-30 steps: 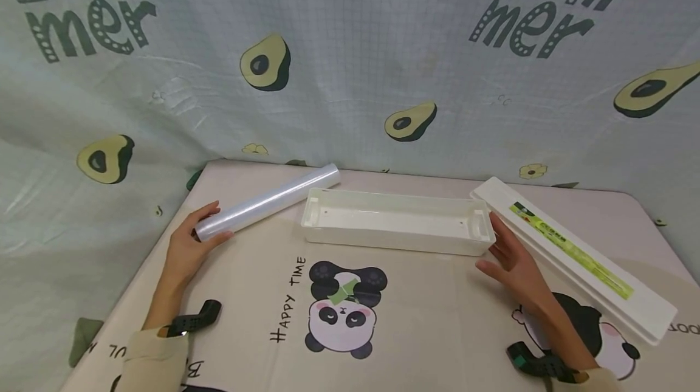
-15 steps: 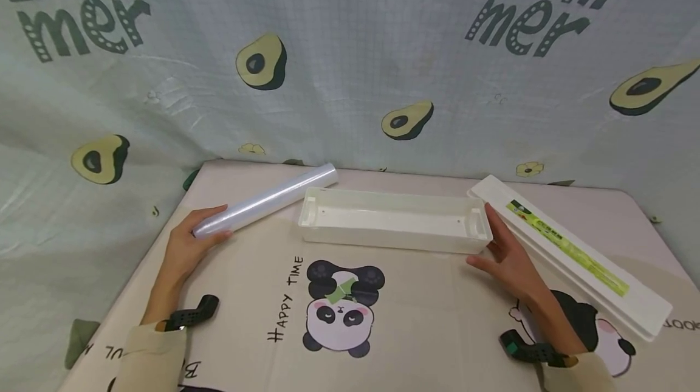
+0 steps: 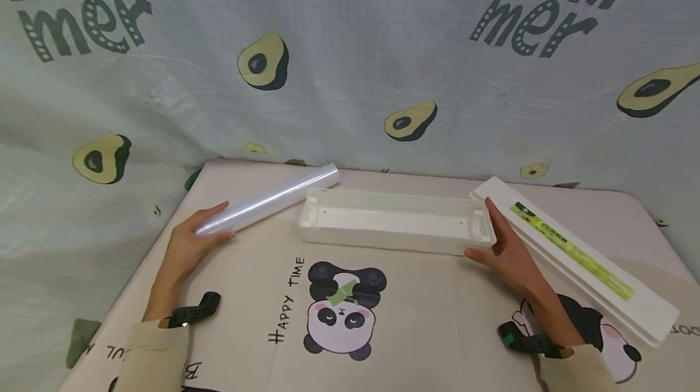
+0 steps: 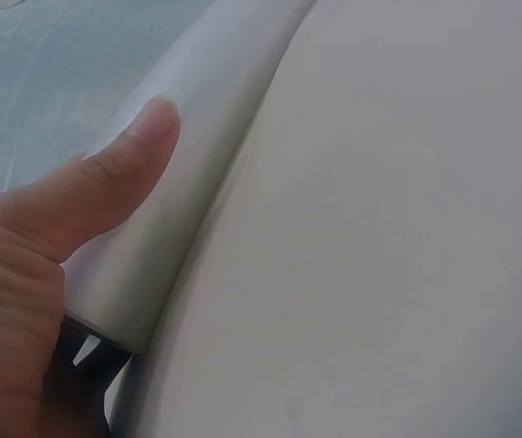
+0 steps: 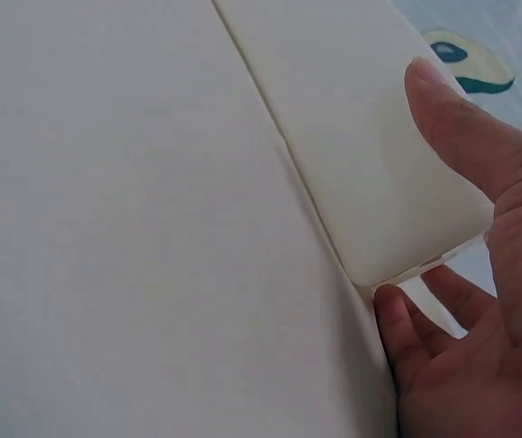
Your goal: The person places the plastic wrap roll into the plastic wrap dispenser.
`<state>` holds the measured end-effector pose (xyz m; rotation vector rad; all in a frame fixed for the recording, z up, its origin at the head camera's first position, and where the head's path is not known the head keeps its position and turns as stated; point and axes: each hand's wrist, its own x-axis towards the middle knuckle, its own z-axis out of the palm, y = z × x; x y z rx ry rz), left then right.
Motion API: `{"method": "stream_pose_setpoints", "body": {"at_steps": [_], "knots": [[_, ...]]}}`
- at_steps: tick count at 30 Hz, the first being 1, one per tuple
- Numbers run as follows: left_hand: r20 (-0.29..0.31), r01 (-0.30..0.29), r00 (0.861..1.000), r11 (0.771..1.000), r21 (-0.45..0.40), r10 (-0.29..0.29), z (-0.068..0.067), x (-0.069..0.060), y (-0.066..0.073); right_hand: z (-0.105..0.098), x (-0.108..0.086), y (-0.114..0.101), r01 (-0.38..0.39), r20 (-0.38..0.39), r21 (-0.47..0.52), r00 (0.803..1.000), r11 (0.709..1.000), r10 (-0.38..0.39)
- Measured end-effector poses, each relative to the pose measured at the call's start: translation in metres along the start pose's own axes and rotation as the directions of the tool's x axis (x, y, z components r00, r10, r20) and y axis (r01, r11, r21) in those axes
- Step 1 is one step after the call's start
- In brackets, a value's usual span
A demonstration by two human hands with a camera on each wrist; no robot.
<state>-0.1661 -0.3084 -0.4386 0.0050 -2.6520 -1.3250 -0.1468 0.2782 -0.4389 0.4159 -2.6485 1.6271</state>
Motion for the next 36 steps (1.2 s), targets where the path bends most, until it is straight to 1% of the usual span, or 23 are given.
{"method": "stream_pose_setpoints", "body": {"at_steps": [3, 8, 11, 15, 19, 23, 29, 32, 36], "knots": [[0.014, -0.003, 1.000, 1.000, 0.000, 0.003, 0.0013, 0.0003, -0.0026, -0.0010, -0.0001, 0.0018, -0.008, -0.016, -0.022, 1.000, 1.000, 0.008], [0.011, -0.043, 0.999, 0.999, 0.026, 0.042, 0.0002, -0.0002, -0.0051, -0.0009, 0.0033, 0.0061, -0.021, -0.021, -0.046, 1.000, 0.999, 0.020], [0.013, -0.034, 0.999, 0.999, 0.027, 0.034, 0.0012, -0.0015, -0.0051, -0.0016, 0.0032, 0.0081, -0.018, -0.016, -0.051, 1.000, 0.999, 0.018], [0.008, 0.000, 1.000, 1.000, 0.011, 0.000, 0.0045, -0.0013, -0.0053, -0.0036, 0.0012, 0.0087, 0.008, -0.013, -0.040, 1.000, 0.999, -0.009], [-0.019, -0.001, 1.000, 1.000, 0.012, 0.001, 0.0044, 0.0000, -0.0049, -0.0040, 0.0010, 0.0078, 0.032, 0.002, -0.011, 0.999, 0.999, -0.032], [-0.055, -0.018, 0.998, 0.999, 0.036, 0.020, 0.0037, 0.0007, -0.0055, -0.0033, 0.0014, 0.0081, 0.044, 0.018, 0.012, 0.999, 0.999, -0.044], [-0.114, -0.049, 0.992, 0.998, 0.049, 0.054, 0.0070, 0.0019, -0.0064, -0.0043, 0.0003, 0.0085, 0.054, 0.017, 0.007, 0.998, 0.999, -0.054], [-0.130, -0.055, 0.990, 0.998, 0.039, 0.059, 0.0083, 0.0029, -0.0066, -0.0046, 0.0002, 0.0092, 0.061, 0.015, 0.011, 0.998, 0.998, -0.062], [-0.135, -0.053, 0.989, 0.998, 0.017, 0.055, 0.0085, 0.0037, -0.0067, -0.0038, -0.0003, 0.0103, 0.062, 0.020, 0.016, 0.998, 0.998, -0.063]]}}
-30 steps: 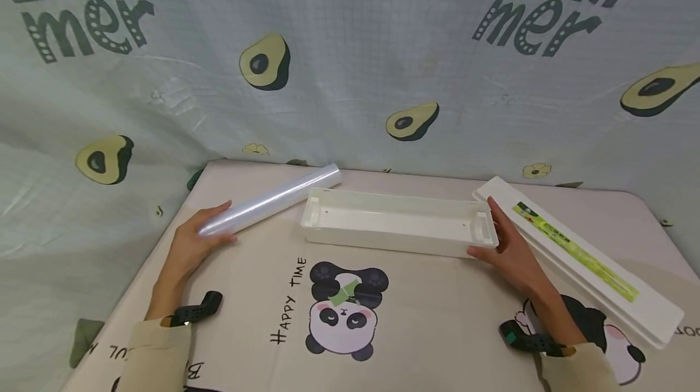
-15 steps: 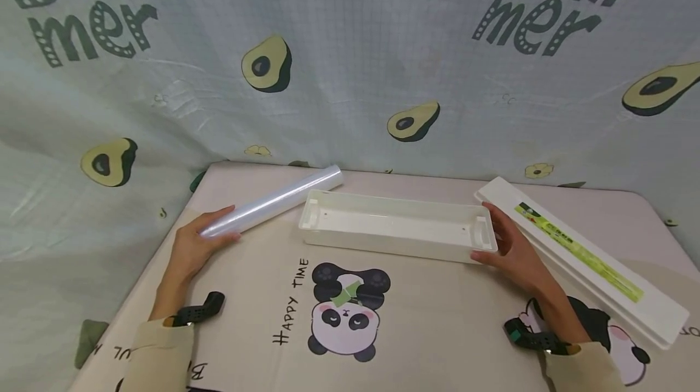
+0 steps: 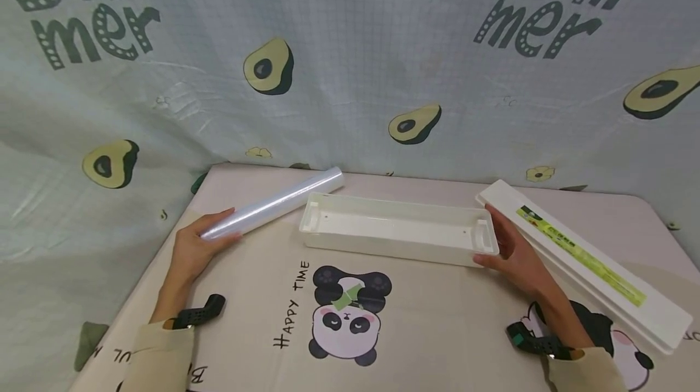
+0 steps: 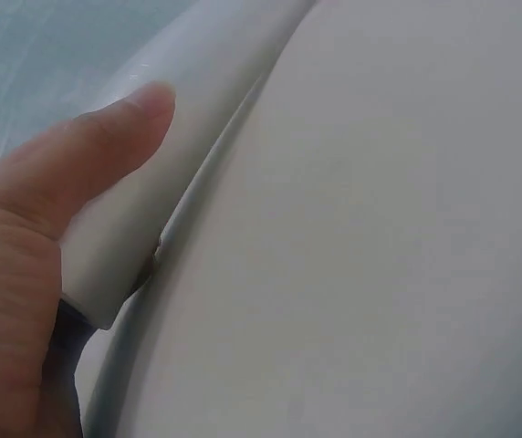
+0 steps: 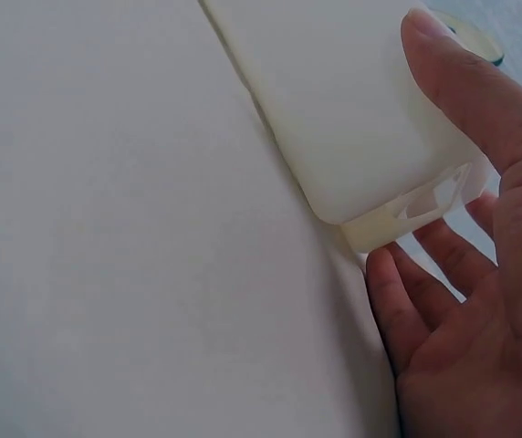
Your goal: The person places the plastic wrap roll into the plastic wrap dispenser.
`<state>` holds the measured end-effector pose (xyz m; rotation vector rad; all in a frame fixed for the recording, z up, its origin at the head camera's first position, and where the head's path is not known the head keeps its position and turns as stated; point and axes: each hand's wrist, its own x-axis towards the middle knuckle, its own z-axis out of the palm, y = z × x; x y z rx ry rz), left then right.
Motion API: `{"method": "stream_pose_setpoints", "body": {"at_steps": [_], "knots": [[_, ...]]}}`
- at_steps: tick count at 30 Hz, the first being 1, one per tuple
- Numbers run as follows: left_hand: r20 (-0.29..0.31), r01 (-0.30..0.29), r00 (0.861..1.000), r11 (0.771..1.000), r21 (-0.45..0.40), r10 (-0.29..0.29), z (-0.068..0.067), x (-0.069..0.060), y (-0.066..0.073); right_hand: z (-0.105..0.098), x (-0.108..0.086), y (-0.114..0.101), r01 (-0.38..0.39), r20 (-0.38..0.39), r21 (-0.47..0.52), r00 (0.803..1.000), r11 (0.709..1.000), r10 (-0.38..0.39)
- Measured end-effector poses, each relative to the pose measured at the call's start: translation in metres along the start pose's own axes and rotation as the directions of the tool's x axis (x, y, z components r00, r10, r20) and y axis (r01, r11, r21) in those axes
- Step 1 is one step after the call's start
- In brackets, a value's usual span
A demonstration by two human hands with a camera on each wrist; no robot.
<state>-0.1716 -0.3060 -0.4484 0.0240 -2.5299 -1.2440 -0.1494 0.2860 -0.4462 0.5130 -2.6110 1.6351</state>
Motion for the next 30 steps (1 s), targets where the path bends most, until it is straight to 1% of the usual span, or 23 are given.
{"method": "stream_pose_setpoints", "body": {"at_steps": [7, 14, 18, 25, 30], "knots": [[0.005, 0.017, 1.000, 0.999, -0.042, -0.016, -0.001, -0.002, 0.007, -0.001, -0.001, -0.002, -0.014, -0.013, -0.029, 1.000, 0.999, 0.014], [-0.021, 0.039, 0.999, 0.996, -0.075, -0.041, -0.003, -0.003, 0.014, -0.001, 0.000, -0.001, -0.012, 0.003, -0.010, 1.000, 1.000, 0.012], [-0.035, 0.030, 0.999, 0.995, -0.098, -0.033, -0.004, -0.001, 0.016, -0.002, 0.002, 0.000, -0.001, 0.006, 0.013, 1.000, 1.000, 0.001], [-0.050, 0.020, 0.998, 0.993, -0.117, -0.026, -0.007, 0.000, 0.017, -0.002, 0.003, 0.000, 0.001, 0.018, 0.009, 1.000, 1.000, -0.001], [-0.049, 0.035, 0.998, 0.992, -0.124, -0.041, -0.012, 0.000, 0.024, -0.003, 0.005, 0.000, 0.000, 0.026, 0.010, 1.000, 1.000, -0.001]]}}
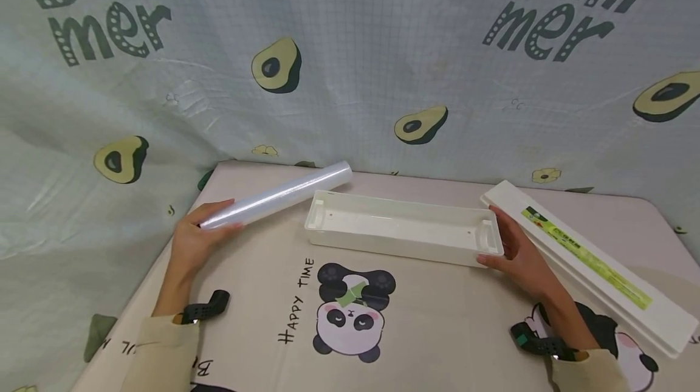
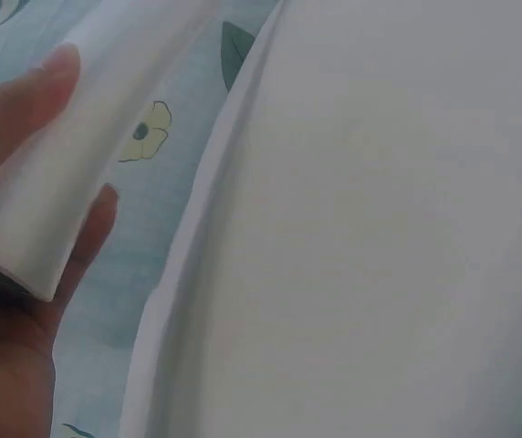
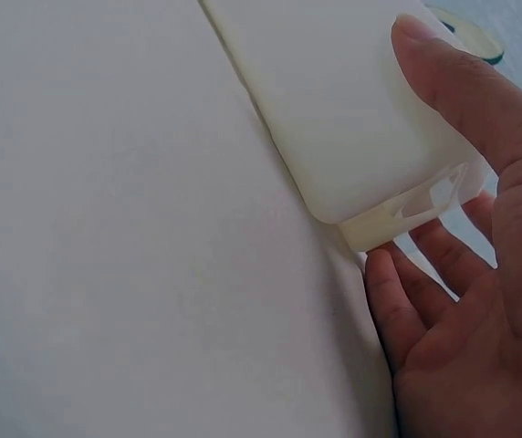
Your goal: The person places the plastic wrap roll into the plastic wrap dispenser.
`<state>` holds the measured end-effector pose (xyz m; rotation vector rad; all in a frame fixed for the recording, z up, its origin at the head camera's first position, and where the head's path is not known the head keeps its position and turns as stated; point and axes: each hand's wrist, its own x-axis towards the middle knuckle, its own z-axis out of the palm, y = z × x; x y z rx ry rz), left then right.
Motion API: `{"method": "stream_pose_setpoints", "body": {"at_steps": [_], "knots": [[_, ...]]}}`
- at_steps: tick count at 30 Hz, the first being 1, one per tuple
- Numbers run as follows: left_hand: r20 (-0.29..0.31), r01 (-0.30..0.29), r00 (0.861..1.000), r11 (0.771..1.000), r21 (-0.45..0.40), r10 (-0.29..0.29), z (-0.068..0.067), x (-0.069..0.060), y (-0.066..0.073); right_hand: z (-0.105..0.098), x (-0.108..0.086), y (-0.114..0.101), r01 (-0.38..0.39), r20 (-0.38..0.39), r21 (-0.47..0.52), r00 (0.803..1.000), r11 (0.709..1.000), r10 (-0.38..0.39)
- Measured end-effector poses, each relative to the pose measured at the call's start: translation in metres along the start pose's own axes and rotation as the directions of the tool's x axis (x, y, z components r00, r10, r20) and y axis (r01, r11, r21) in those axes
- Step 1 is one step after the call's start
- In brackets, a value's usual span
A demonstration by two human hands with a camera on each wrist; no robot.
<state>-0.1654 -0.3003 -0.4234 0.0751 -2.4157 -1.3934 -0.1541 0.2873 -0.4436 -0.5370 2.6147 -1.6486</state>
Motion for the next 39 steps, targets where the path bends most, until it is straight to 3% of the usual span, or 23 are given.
{"method": "stream_pose_setpoints", "body": {"at_steps": [9, 14, 19, 23, 39], "knots": [[-0.052, -0.042, 0.998, 0.995, -0.096, 0.037, -0.010, 0.007, 0.011, 0.000, 0.000, -0.001, -0.004, 0.001, 0.016, 1.000, 1.000, 0.004], [-0.060, -0.060, 0.997, 0.990, -0.127, 0.053, -0.009, 0.012, 0.017, -0.001, 0.000, 0.001, -0.002, 0.005, 0.017, 1.000, 1.000, 0.002], [-0.049, -0.102, 0.994, 0.989, -0.110, 0.097, -0.005, 0.015, 0.028, 0.000, -0.001, 0.003, 0.000, 0.008, 0.032, 1.000, 1.000, 0.000], [-0.038, -0.133, 0.991, 0.981, -0.144, 0.128, -0.001, 0.016, 0.034, 0.000, 0.000, 0.003, -0.001, 0.007, 0.030, 1.000, 1.000, 0.001], [0.053, -0.165, 0.981, 0.952, -0.256, 0.184, 0.026, 0.020, 0.052, 0.003, -0.002, 0.006, 0.003, -0.006, 0.032, 1.000, 0.999, -0.003]]}}
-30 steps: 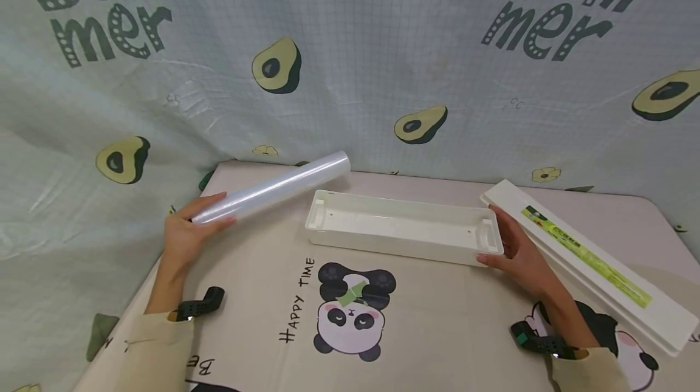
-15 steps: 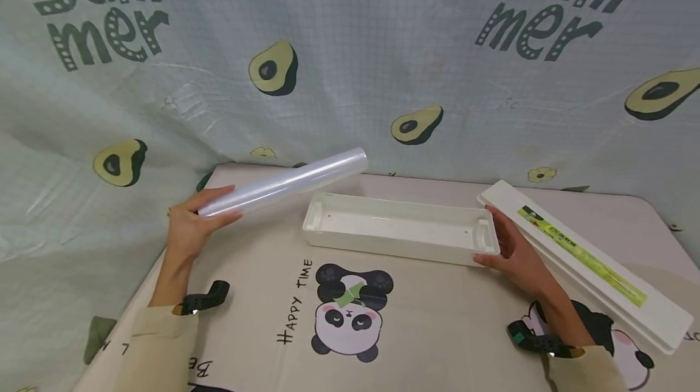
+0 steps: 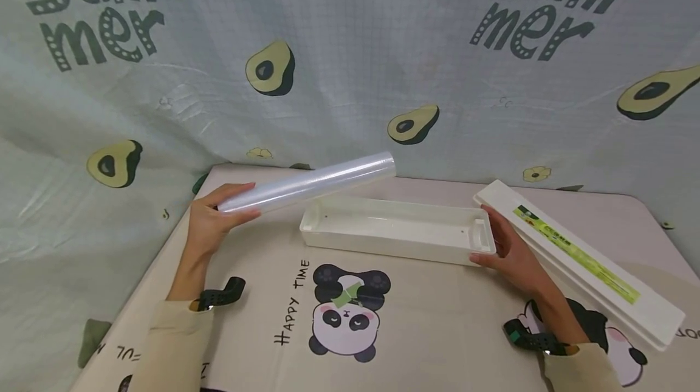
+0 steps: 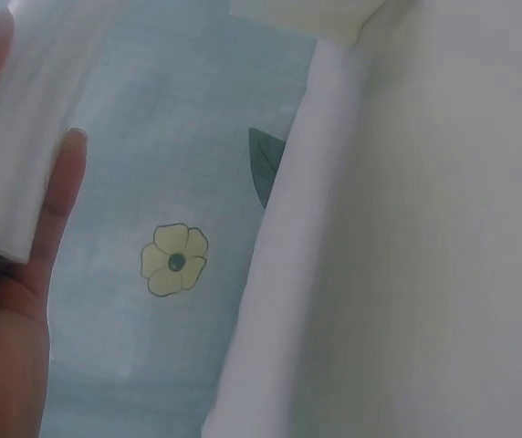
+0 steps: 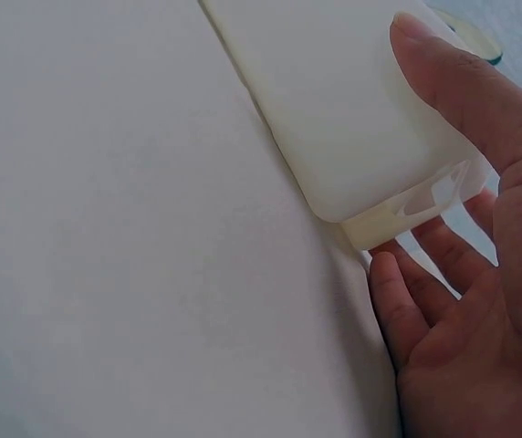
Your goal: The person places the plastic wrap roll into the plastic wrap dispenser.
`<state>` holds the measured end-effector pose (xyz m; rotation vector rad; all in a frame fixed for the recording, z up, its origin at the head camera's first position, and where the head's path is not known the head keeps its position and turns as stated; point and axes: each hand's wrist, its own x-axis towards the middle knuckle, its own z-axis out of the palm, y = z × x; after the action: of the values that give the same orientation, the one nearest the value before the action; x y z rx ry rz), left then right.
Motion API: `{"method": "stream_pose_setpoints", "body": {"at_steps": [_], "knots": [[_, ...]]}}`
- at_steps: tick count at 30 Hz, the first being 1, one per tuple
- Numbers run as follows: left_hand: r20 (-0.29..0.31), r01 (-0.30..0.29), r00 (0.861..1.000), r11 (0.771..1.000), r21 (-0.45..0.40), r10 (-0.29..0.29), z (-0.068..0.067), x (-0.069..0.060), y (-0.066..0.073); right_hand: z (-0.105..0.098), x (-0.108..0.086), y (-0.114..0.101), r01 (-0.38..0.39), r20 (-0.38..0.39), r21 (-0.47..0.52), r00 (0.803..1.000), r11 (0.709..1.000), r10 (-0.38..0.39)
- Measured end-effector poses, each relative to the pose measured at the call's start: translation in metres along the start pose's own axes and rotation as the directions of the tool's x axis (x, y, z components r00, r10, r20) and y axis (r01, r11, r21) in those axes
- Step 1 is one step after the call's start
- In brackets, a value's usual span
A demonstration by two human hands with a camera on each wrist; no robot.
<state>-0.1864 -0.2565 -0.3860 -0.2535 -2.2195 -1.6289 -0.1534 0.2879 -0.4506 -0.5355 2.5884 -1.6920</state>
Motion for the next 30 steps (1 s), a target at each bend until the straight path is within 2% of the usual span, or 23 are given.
{"method": "stream_pose_setpoints", "body": {"at_steps": [7, 12, 17, 21, 24, 30], "knots": [[0.074, 0.011, 0.997, 0.999, -0.049, -0.007, 0.014, 0.003, -0.002, -0.002, -0.001, 0.001, 0.008, 0.001, -0.003, 1.000, 1.000, -0.008], [0.096, 0.010, 0.995, 0.997, -0.074, -0.003, 0.022, 0.002, -0.001, -0.002, 0.000, 0.001, -0.001, 0.006, -0.002, 1.000, 1.000, 0.001], [0.126, -0.017, 0.992, 0.994, -0.108, 0.030, 0.029, 0.003, 0.003, -0.001, 0.000, 0.001, -0.007, 0.008, 0.020, 1.000, 1.000, 0.007], [0.159, -0.068, 0.983, 0.988, -0.140, 0.090, 0.036, 0.002, 0.020, -0.001, 0.001, 0.001, -0.015, 0.007, 0.010, 1.000, 1.000, 0.015], [0.175, -0.078, 0.979, 0.985, -0.152, 0.105, 0.041, 0.001, 0.032, 0.000, 0.001, 0.000, -0.019, 0.002, -0.008, 1.000, 1.000, 0.019], [0.216, -0.039, 0.973, 0.984, -0.172, 0.077, 0.048, 0.002, 0.032, 0.000, 0.001, 0.000, -0.019, -0.006, -0.017, 1.000, 1.000, 0.019]]}}
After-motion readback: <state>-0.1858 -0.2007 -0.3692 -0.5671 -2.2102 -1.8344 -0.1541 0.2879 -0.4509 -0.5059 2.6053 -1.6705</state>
